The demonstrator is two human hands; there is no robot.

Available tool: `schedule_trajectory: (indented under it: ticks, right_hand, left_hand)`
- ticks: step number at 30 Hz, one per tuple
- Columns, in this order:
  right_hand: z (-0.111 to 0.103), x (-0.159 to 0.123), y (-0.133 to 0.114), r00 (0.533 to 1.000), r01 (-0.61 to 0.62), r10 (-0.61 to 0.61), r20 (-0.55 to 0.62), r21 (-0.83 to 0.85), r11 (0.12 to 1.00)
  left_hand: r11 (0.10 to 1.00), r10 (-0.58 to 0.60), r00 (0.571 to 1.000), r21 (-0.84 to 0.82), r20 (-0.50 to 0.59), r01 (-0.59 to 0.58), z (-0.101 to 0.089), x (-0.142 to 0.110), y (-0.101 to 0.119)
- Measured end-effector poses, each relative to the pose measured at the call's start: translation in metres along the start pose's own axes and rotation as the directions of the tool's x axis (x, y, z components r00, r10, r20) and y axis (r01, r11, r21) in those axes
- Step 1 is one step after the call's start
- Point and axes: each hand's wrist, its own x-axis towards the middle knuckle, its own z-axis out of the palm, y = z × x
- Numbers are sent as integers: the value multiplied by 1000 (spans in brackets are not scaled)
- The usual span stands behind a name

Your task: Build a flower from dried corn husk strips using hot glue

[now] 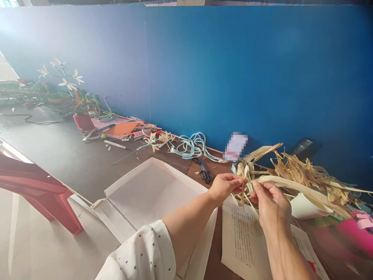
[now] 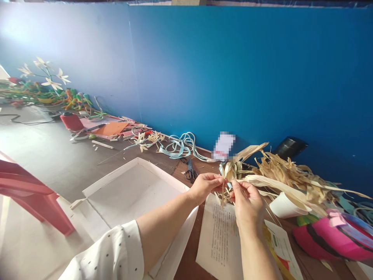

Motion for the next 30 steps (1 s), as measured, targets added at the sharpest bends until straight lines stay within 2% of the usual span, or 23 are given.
schedule_trajectory:
  ticks: [4,12,19,27,30]
  right_hand:
    - [1,0,7,999,-21,22,-46,29,999]
    - [1,1,11,1000,-26,26,1,72,997]
    - [1,3,19,1000,-2,3,-12,70,998]
    - [1,4,23,999,-28,30,-39,58,998]
    - [0,2,21,999,12,-12,-38,14,1000]
  left_hand:
    - [1000,-10,1000,28,-9,10,0,-1,0]
    - [999,-12,1000,52,21,11,-1,0,-3]
    - [997,-28,999,79,22,26,-2,0,-3]
    - [997,-25,1000,74,16,24,-2,-1,-4]
    - [998,-31,999,49,22,30,-3,0,-4]
